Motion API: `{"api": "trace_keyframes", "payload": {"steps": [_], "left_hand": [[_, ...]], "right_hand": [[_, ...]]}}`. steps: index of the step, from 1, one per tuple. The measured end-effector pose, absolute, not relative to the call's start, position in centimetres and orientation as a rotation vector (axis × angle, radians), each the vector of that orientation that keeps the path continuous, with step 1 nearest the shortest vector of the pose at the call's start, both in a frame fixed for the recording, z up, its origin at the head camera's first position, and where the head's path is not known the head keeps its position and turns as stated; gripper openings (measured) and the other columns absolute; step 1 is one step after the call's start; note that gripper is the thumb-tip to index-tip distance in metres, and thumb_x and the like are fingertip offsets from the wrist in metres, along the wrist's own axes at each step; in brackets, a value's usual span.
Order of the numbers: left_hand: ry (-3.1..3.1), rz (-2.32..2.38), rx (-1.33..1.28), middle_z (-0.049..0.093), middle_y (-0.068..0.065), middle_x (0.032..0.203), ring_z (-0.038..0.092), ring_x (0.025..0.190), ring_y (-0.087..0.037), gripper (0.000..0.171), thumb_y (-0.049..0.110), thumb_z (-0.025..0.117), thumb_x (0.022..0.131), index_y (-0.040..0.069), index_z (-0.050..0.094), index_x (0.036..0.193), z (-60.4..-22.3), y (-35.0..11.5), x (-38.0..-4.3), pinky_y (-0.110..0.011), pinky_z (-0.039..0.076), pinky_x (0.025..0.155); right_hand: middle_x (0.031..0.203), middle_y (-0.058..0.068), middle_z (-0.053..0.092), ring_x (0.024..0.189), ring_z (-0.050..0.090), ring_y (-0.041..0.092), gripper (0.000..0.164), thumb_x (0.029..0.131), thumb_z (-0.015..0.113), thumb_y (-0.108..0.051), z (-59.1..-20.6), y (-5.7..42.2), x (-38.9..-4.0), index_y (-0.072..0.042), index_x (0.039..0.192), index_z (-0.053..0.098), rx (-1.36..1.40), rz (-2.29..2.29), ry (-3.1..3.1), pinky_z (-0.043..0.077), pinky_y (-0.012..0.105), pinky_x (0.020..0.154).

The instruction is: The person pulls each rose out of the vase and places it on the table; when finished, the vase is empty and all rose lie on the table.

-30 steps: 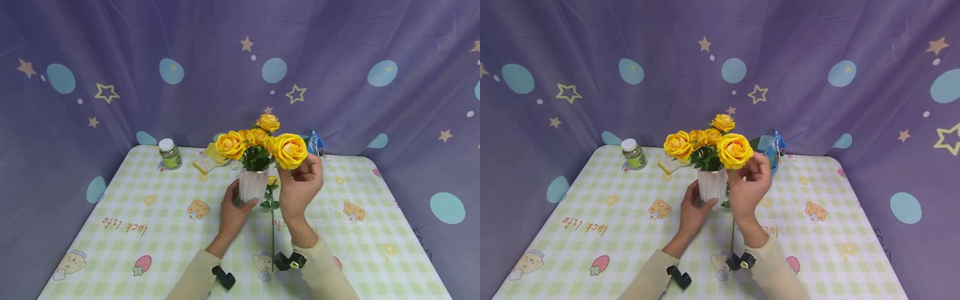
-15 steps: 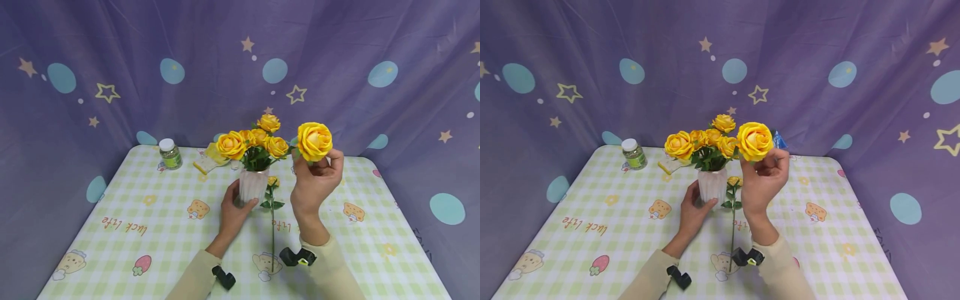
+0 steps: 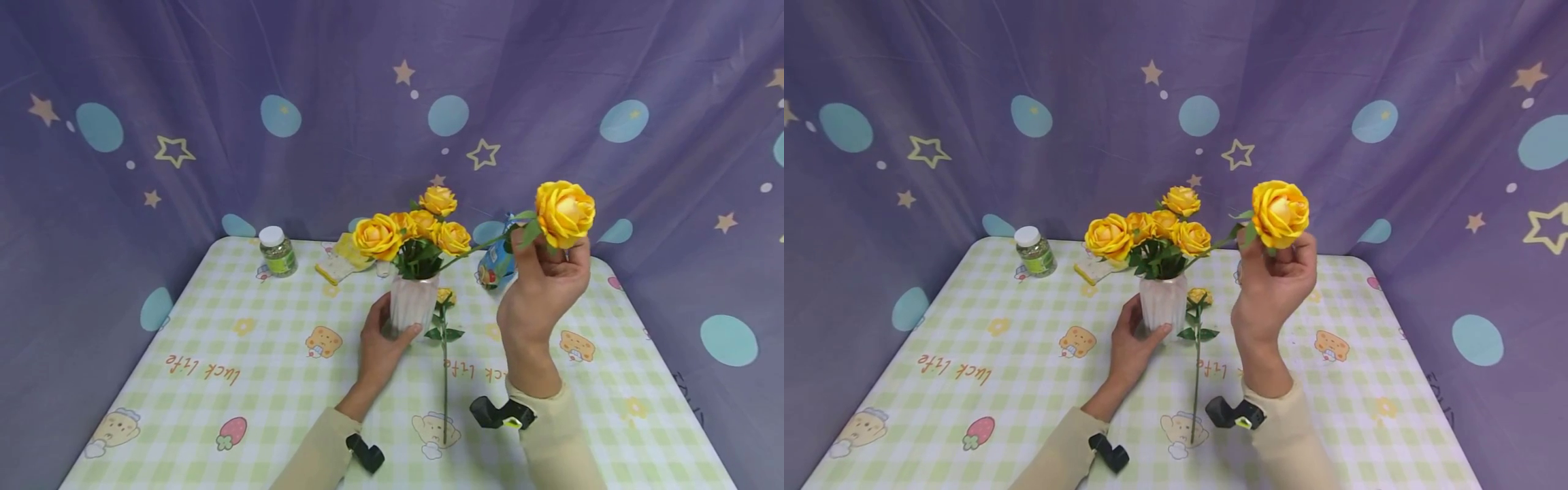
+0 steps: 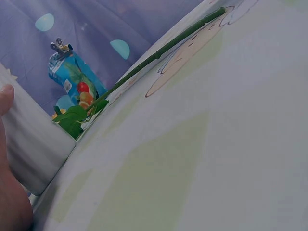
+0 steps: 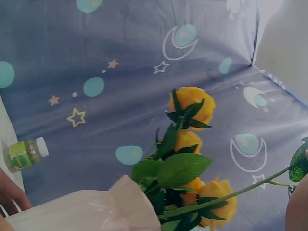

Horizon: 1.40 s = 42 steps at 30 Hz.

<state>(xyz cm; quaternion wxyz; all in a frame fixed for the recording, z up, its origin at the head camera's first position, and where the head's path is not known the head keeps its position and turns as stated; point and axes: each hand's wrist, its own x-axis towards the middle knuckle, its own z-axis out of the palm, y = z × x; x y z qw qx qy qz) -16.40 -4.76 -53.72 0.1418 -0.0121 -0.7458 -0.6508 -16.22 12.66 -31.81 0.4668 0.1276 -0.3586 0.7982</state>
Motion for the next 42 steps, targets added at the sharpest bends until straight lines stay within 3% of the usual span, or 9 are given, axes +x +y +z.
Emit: {"api": "trace_keyframes", "payload": {"steps": [8, 11, 16, 22, 35, 42], "left_hand": [[-2.154, -1.872, -0.042, 0.067, -0.013, 0.150, 0.062, 0.142, -0.035, 0.079, 0.022, 0.095, 0.090, 0.012, 0.056, 0.158, -53.7, -4.8, -16.4, -0.059, 0.045, 0.122], [-2.157, -1.878, -0.039, 0.066, -0.013, 0.151, 0.061, 0.143, -0.035, 0.079, 0.022, 0.095, 0.090, 0.012, 0.056, 0.158, -53.7, -4.8, -16.4, -0.059, 0.044, 0.123], [-2.155, -1.883, -0.038, 0.066, -0.013, 0.151, 0.060, 0.143, -0.035, 0.079, 0.021, 0.095, 0.090, 0.012, 0.056, 0.159, -53.7, -4.8, -16.3, -0.059, 0.044, 0.123], [-2.140, -1.894, -0.049, 0.066, -0.012, 0.151, 0.061, 0.143, -0.035, 0.079, 0.021, 0.095, 0.090, 0.012, 0.056, 0.159, -53.8, -4.8, -16.4, -0.059, 0.044, 0.123], [-2.142, -1.886, -0.040, 0.066, -0.012, 0.150, 0.061, 0.143, -0.034, 0.080, 0.023, 0.095, 0.090, 0.013, 0.056, 0.159, -53.9, -4.8, -16.4, -0.059, 0.044, 0.123], [-2.154, -1.883, -0.035, 0.066, -0.011, 0.150, 0.061, 0.143, -0.034, 0.080, 0.024, 0.095, 0.090, 0.013, 0.056, 0.159, -53.9, -4.8, -16.4, -0.058, 0.044, 0.122]], "right_hand": [[0.097, 0.014, 0.082, 0.099, 0.073, 0.023, 0.031, 0.087, 0.073, 0.019, -30.9, 13.8, -16.5, 0.010, 0.117, 0.078, 0.253, 2.010, -0.813, 0.058, 0.036, 0.095], [0.097, 0.016, 0.082, 0.096, 0.074, 0.023, 0.032, 0.086, 0.080, 0.017, -30.6, 14.3, -16.5, 0.011, 0.117, 0.078, 0.242, 2.040, -0.770, 0.058, 0.035, 0.093], [0.093, 0.015, 0.079, 0.087, 0.069, 0.022, 0.039, 0.079, 0.098, 0.004, -30.1, 14.9, -16.7, 0.014, 0.111, 0.077, 0.252, 2.052, -0.730, 0.052, 0.030, 0.077], [0.086, 0.014, 0.076, 0.075, 0.062, 0.019, 0.047, 0.070, 0.104, 0.001, -29.5, 15.8, -16.8, 0.015, 0.104, 0.076, 0.233, 2.051, -0.668, 0.041, 0.026, 0.061], [0.077, 0.015, 0.066, 0.061, 0.047, 0.017, 0.038, 0.074, 0.097, 0.010, -28.6, 17.9, -16.6, 0.018, 0.101, 0.071, 0.223, 2.043, -0.592, 0.038, 0.025, 0.057], [0.079, 0.016, 0.065, 0.062, 0.049, 0.018, 0.036, 0.074, 0.094, 0.013, -28.9, 19.0, -16.3, 0.020, 0.099, 0.069, 0.197, 2.038, -0.583, 0.040, 0.026, 0.060]]}}
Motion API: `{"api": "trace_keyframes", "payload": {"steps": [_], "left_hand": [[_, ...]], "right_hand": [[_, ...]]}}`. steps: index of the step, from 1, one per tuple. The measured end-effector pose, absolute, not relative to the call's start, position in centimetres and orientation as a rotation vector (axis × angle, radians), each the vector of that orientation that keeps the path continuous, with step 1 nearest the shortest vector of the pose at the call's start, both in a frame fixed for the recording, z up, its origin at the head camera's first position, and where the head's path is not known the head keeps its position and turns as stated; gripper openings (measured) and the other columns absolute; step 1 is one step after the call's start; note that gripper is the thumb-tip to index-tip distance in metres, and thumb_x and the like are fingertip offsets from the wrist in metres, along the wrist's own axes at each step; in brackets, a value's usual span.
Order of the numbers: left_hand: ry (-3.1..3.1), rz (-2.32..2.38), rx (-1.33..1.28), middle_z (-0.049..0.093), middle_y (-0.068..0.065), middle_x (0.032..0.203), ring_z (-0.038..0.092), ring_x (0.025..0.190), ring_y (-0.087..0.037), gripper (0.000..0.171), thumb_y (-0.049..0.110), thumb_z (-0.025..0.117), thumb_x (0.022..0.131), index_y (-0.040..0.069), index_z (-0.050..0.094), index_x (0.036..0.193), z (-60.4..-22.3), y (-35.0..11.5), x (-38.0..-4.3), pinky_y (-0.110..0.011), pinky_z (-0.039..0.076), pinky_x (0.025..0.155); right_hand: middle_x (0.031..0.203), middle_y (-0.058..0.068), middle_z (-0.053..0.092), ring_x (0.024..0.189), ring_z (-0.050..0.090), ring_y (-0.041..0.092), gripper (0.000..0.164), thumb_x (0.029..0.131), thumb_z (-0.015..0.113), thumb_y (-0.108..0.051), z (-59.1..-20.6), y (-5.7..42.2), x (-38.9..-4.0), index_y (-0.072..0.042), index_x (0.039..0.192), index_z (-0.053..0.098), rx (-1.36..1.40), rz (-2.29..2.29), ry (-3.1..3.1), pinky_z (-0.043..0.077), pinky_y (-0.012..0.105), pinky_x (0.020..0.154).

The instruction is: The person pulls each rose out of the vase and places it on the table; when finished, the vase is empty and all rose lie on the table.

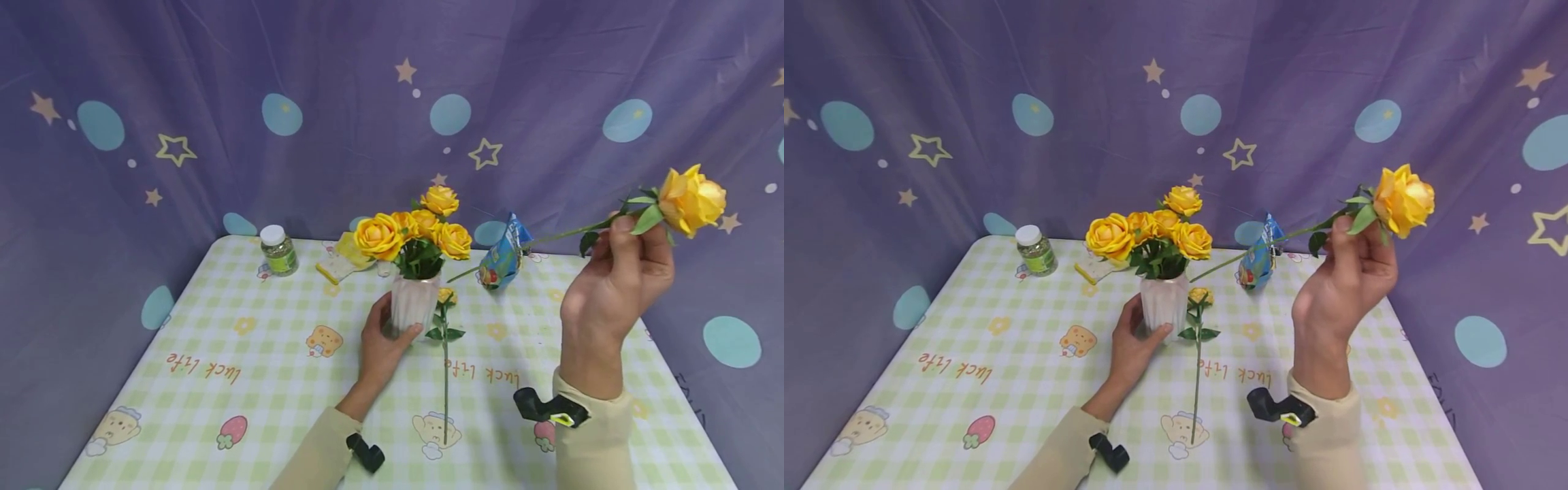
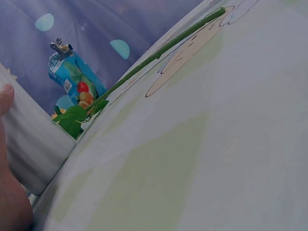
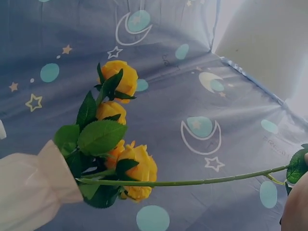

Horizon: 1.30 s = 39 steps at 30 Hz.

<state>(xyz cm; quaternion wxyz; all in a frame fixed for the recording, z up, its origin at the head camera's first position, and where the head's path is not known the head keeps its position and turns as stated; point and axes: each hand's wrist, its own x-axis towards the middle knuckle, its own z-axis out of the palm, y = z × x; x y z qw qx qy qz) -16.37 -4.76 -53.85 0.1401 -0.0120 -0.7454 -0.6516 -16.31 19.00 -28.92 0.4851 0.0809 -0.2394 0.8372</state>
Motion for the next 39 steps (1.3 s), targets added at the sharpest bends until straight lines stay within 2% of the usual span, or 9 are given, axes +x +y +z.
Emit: {"api": "trace_keyframes", "payload": {"steps": [3, 8, 14, 20, 29, 39], "left_hand": [[-2.155, -1.885, -0.030, 0.066, -0.011, 0.151, 0.061, 0.143, -0.034, 0.080, 0.024, 0.095, 0.090, 0.013, 0.056, 0.159, -53.8, -4.7, -16.4, -0.058, 0.044, 0.122], [-2.158, -1.884, -0.025, 0.066, -0.012, 0.151, 0.061, 0.143, -0.034, 0.081, 0.024, 0.095, 0.089, 0.012, 0.056, 0.159, -53.7, -4.7, -16.4, -0.058, 0.044, 0.123], [-2.165, -1.881, -0.019, 0.065, -0.012, 0.152, 0.060, 0.144, -0.034, 0.081, 0.024, 0.095, 0.090, 0.012, 0.055, 0.159, -53.8, -4.7, -16.4, -0.058, 0.043, 0.124], [-2.165, -1.884, -0.027, 0.064, -0.013, 0.153, 0.059, 0.145, -0.035, 0.081, 0.023, 0.095, 0.090, 0.011, 0.054, 0.160, -53.8, -4.7, -16.4, -0.058, 0.042, 0.125], [-2.155, -1.886, -0.035, 0.065, -0.013, 0.152, 0.060, 0.144, -0.035, 0.081, 0.023, 0.095, 0.090, 0.011, 0.055, 0.159, -53.7, -4.8, -16.4, -0.058, 0.042, 0.124], [-2.153, -1.887, -0.035, 0.066, -0.013, 0.149, 0.061, 0.143, -0.035, 0.081, 0.022, 0.095, 0.090, 0.010, 0.055, 0.159, -53.7, -4.8, -16.4, -0.058, 0.043, 0.123]], "right_hand": [[0.080, 0.016, 0.067, 0.064, 0.051, 0.018, 0.028, 0.079, 0.088, 0.017, -29.3, 19.1, -16.3, 0.020, 0.099, 0.069, 0.157, 2.046, -0.597, 0.042, 0.026, 0.062], [0.086, 0.018, 0.069, 0.067, 0.062, 0.021, 0.016, 0.087, 0.076, 0.022, -30.1, 19.1, -16.3, 0.021, 0.101, 0.069, 0.142, 2.070, -0.625, 0.053, 0.025, 0.064], [0.091, 0.019, 0.072, 0.068, 0.069, 0.021, 0.015, 0.089, 0.077, 0.020, -31.2, 19.2, -16.4, 0.020, 0.102, 0.070, 0.112, 2.114, -0.715, 0.060, 0.027, 0.064], [0.086, 0.012, 0.072, 0.066, 0.064, 0.015, 0.006, 0.094, 0.075, 0.018, -32.8, 19.5, -16.6, 0.013, 0.097, 0.073, 0.037, 2.190, -0.876, 0.058, 0.021, 0.062], [0.083, 0.004, 0.069, 0.067, 0.063, 0.012, 0.014, 0.101, 0.071, 0.010, -35.4, 20.4, -17.5, 0.001, 0.092, 0.076, -0.166, 2.296, -1.251, 0.058, 0.019, 0.062], [0.093, -0.006, 0.075, 0.082, 0.067, 0.008, 0.025, 0.102, 0.075, 0.003, -39.0, 21.0, -18.3, -0.018, 0.089, 0.081, -0.310, 2.237, -1.718, 0.058, 0.019, 0.074]]}}
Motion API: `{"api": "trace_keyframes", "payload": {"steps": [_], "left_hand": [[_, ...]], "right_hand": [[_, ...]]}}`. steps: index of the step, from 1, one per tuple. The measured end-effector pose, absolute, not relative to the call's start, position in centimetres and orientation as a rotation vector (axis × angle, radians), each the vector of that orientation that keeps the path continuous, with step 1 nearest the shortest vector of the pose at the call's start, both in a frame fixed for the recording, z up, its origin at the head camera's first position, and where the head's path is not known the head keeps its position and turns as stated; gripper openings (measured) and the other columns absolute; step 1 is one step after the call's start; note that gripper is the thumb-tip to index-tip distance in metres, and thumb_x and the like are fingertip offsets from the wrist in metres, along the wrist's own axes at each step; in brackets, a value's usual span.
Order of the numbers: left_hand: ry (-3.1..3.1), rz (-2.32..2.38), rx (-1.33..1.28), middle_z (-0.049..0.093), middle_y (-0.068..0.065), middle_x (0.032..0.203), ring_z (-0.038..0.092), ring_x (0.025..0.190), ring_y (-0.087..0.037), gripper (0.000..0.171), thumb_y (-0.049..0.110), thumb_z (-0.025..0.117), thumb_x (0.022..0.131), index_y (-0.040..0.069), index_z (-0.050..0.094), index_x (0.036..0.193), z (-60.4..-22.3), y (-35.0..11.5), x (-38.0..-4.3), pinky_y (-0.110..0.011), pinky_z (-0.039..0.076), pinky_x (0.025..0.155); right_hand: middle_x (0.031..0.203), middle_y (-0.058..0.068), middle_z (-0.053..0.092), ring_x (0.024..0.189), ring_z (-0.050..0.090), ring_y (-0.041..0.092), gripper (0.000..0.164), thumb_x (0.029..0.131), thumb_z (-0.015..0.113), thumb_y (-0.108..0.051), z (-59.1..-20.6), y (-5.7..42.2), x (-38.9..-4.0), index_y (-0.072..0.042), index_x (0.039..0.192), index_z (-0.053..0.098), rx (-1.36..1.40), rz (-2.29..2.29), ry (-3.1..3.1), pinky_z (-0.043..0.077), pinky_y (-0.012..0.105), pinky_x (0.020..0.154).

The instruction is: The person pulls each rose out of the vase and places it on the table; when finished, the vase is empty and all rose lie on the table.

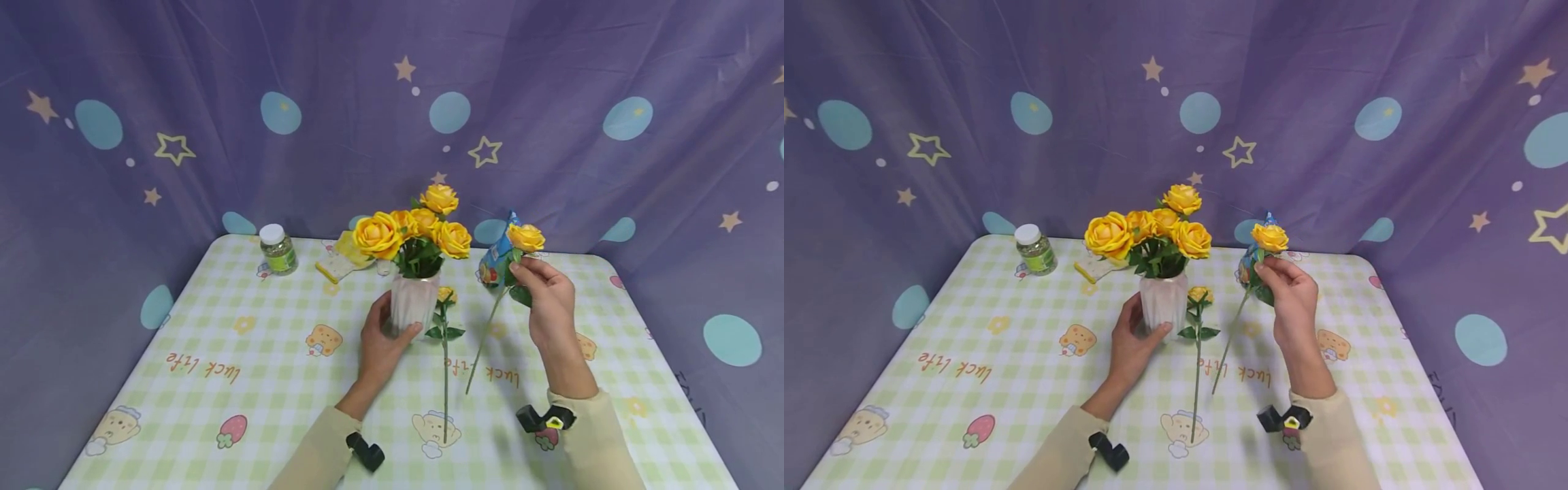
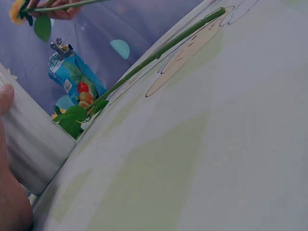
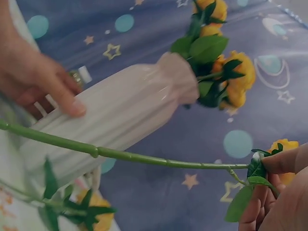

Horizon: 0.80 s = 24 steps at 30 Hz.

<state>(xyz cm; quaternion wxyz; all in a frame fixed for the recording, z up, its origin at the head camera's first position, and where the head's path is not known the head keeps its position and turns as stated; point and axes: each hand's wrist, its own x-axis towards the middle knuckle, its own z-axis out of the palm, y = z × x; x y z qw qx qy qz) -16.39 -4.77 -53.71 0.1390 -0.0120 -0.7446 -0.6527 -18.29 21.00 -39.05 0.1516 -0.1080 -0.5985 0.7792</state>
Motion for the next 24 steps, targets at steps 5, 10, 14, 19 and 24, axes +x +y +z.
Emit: {"api": "trace_keyframes", "payload": {"steps": [5, 10, 14, 19, 24], "left_hand": [[-2.154, -1.890, -0.027, 0.067, -0.013, 0.149, 0.061, 0.142, -0.035, 0.081, 0.021, 0.095, 0.089, 0.010, 0.055, 0.159, -53.6, -4.7, -16.4, -0.057, 0.043, 0.123], [-2.159, -1.887, -0.026, 0.066, -0.013, 0.149, 0.061, 0.142, -0.034, 0.081, 0.020, 0.095, 0.089, 0.010, 0.055, 0.159, -53.5, -4.7, -16.3, -0.056, 0.043, 0.124], [-2.161, -1.891, -0.021, 0.066, -0.013, 0.151, 0.060, 0.143, -0.034, 0.081, 0.020, 0.095, 0.089, 0.011, 0.055, 0.159, -53.5, -4.7, -16.3, -0.056, 0.043, 0.124], [-2.156, -1.889, -0.033, 0.065, -0.014, 0.151, 0.060, 0.143, -0.035, 0.082, 0.019, 0.095, 0.089, 0.010, 0.055, 0.159, -53.5, -4.8, -16.3, -0.056, 0.043, 0.124], [-2.144, -1.895, -0.054, 0.065, -0.013, 0.151, 0.060, 0.143, -0.035, 0.081, 0.020, 0.095, 0.089, 0.010, 0.055, 0.159, -53.7, -4.8, -16.4, -0.058, 0.043, 0.124]], "right_hand": [[0.087, -0.013, 0.076, 0.086, 0.071, 0.004, 0.023, 0.101, 0.078, -0.001, -40.8, 21.2, -18.5, -0.021, 0.089, 0.080, -0.377, 2.184, -1.897, 0.058, 0.017, 0.080], [0.086, -0.017, 0.076, 0.088, 0.071, 0.002, 0.011, 0.102, 0.080, -0.008, -42.5, 21.5, -18.8, -0.018, 0.099, 0.083, -0.434, 2.158, -2.054, 0.058, 0.017, 0.081], [0.086, -0.018, 0.078, 0.085, 0.072, 0.001, 0.007, 0.102, 0.080, -0.010, -43.8, 21.7, -19.1, -0.012, 0.106, 0.085, -0.460, 2.157, -2.126, 0.059, 0.018, 0.078], [0.087, -0.021, 0.076, 0.083, 0.071, 0.001, 0.011, 0.101, 0.082, -0.014, -45.5, 21.7, -19.3, -0.010, 0.111, 0.085, -0.489, 2.124, -2.238, 0.057, 0.018, 0.078], [0.092, -0.020, 0.076, 0.086, 0.070, 0.001, 0.012, 0.100, 0.084, -0.015, -47.1, 21.6, -19.4, -0.010, 0.111, 0.085, -0.487, 2.111, -2.284, 0.056, 0.017, 0.080]]}}
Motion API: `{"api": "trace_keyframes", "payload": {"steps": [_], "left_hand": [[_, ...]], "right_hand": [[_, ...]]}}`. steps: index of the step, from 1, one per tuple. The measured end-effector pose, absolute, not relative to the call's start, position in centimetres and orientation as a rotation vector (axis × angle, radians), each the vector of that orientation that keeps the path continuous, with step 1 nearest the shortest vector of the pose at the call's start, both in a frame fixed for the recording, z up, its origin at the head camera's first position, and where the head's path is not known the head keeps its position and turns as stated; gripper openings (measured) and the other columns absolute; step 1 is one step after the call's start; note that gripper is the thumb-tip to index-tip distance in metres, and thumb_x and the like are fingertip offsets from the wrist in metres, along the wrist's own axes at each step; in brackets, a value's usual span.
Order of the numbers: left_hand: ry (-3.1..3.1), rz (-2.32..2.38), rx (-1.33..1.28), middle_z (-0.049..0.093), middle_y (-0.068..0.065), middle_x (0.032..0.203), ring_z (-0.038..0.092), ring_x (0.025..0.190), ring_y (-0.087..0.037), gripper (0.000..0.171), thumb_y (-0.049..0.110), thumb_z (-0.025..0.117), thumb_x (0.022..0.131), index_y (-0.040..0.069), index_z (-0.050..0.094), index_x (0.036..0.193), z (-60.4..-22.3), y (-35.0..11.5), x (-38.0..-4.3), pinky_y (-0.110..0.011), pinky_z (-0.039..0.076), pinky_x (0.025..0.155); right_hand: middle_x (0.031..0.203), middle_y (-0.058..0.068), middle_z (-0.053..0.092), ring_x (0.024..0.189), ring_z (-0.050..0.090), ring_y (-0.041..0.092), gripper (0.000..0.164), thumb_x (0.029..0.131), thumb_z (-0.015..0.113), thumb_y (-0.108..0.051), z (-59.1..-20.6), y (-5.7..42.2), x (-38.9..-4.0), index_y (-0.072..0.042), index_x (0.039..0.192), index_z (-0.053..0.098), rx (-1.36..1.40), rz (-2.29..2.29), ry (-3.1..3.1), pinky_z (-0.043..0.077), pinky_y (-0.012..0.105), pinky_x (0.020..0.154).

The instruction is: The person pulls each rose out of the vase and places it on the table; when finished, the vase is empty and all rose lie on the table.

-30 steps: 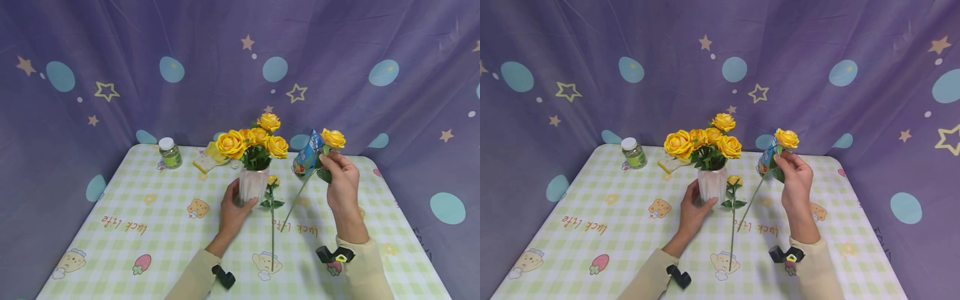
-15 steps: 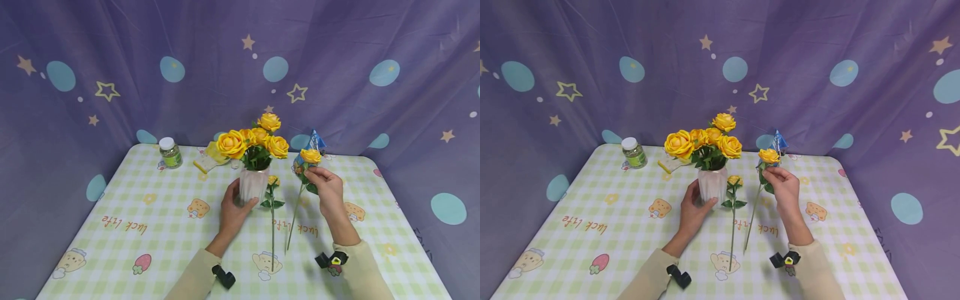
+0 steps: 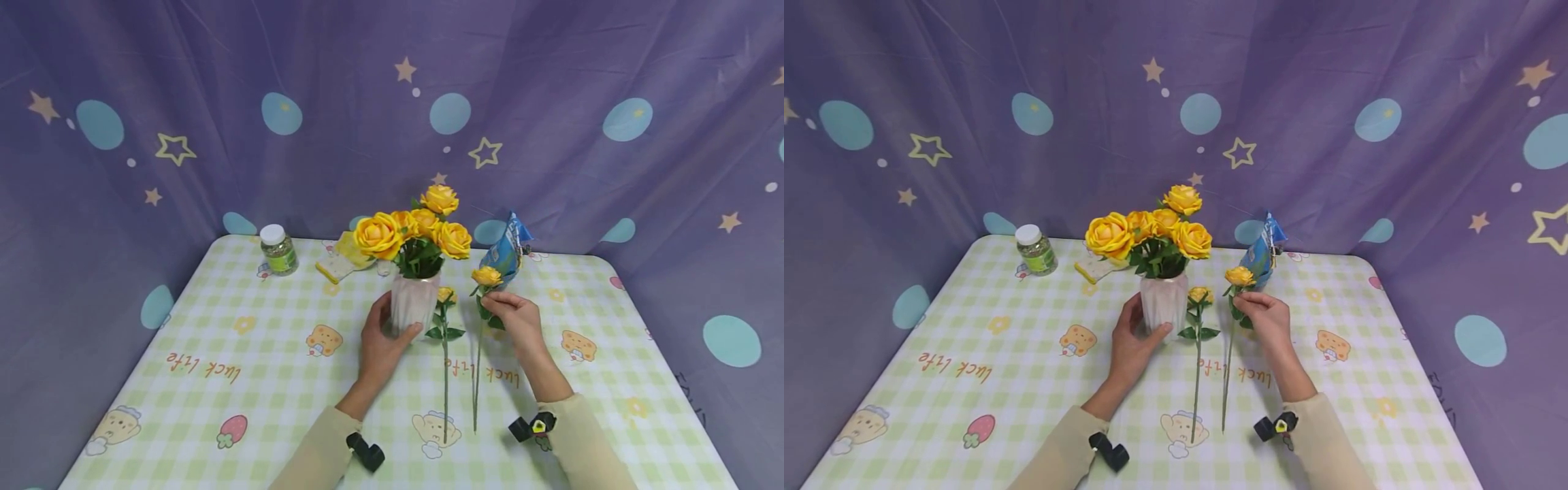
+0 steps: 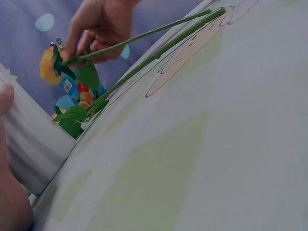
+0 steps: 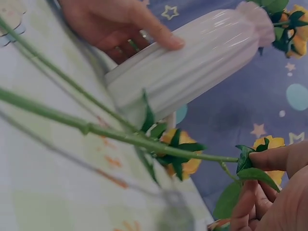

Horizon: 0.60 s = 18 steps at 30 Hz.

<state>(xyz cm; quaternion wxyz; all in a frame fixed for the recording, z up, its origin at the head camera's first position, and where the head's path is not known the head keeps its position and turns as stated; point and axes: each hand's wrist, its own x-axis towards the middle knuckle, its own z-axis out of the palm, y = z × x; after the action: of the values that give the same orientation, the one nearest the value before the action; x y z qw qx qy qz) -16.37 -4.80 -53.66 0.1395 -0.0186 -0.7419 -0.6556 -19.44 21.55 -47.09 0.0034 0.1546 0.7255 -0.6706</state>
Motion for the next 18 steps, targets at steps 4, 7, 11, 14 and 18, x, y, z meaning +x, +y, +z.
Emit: {"api": "trace_keyframes", "payload": {"steps": [4, 7, 11, 14, 18], "left_hand": [[-2.140, -1.901, -0.050, 0.066, -0.012, 0.151, 0.060, 0.143, -0.034, 0.081, 0.021, 0.095, 0.089, 0.011, 0.055, 0.159, -53.8, -4.8, -16.4, -0.058, 0.043, 0.123], [-2.141, -1.903, -0.050, 0.066, -0.012, 0.151, 0.060, 0.142, -0.035, 0.081, 0.021, 0.095, 0.090, 0.011, 0.055, 0.159, -53.8, -4.8, -16.4, -0.058, 0.043, 0.123], [-2.152, -1.888, -0.048, 0.065, -0.013, 0.152, 0.060, 0.142, -0.035, 0.081, 0.021, 0.095, 0.090, 0.011, 0.055, 0.160, -53.7, -4.8, -16.4, -0.058, 0.043, 0.123], [-2.160, -1.880, -0.044, 0.065, -0.013, 0.152, 0.061, 0.141, -0.034, 0.081, 0.020, 0.094, 0.090, 0.012, 0.055, 0.160, -53.6, -4.8, -16.3, -0.058, 0.044, 0.122], [-2.162, -1.882, -0.039, 0.065, -0.013, 0.152, 0.061, 0.141, -0.034, 0.081, 0.020, 0.095, 0.090, 0.012, 0.055, 0.160, -53.6, -4.8, -16.3, -0.058, 0.044, 0.122]], "right_hand": [[0.096, -0.019, 0.077, 0.087, 0.071, 0.000, 0.019, 0.099, 0.085, -0.015, -48.3, 21.3, -19.6, -0.005, 0.116, 0.085, 0.476, -2.080, 2.292, 0.058, 0.018, 0.076], [0.099, -0.017, 0.078, 0.087, 0.070, 0.000, 0.025, 0.097, 0.088, -0.019, -49.0, 21.1, -19.7, -0.006, 0.118, 0.086, 0.510, -2.014, 2.324, 0.058, 0.021, 0.069], [0.105, -0.011, 0.081, 0.088, 0.070, 0.001, 0.028, 0.095, 0.090, -0.021, -49.9, 20.9, -20.1, -0.006, 0.118, 0.086, 0.542, -1.936, 2.375, 0.057, 0.022, 0.068], [0.107, -0.006, 0.082, 0.093, 0.068, 0.004, 0.026, 0.096, 0.090, -0.020, -50.4, 20.7, -20.4, -0.004, 0.117, 0.086, 0.545, -1.897, 2.417, 0.057, 0.021, 0.073], [0.101, -0.003, 0.083, 0.090, 0.069, 0.007, 0.022, 0.096, 0.089, -0.020, -50.9, 20.2, -20.6, -0.006, 0.112, 0.088, 0.537, -1.823, 2.509, 0.056, 0.022, 0.074]]}}
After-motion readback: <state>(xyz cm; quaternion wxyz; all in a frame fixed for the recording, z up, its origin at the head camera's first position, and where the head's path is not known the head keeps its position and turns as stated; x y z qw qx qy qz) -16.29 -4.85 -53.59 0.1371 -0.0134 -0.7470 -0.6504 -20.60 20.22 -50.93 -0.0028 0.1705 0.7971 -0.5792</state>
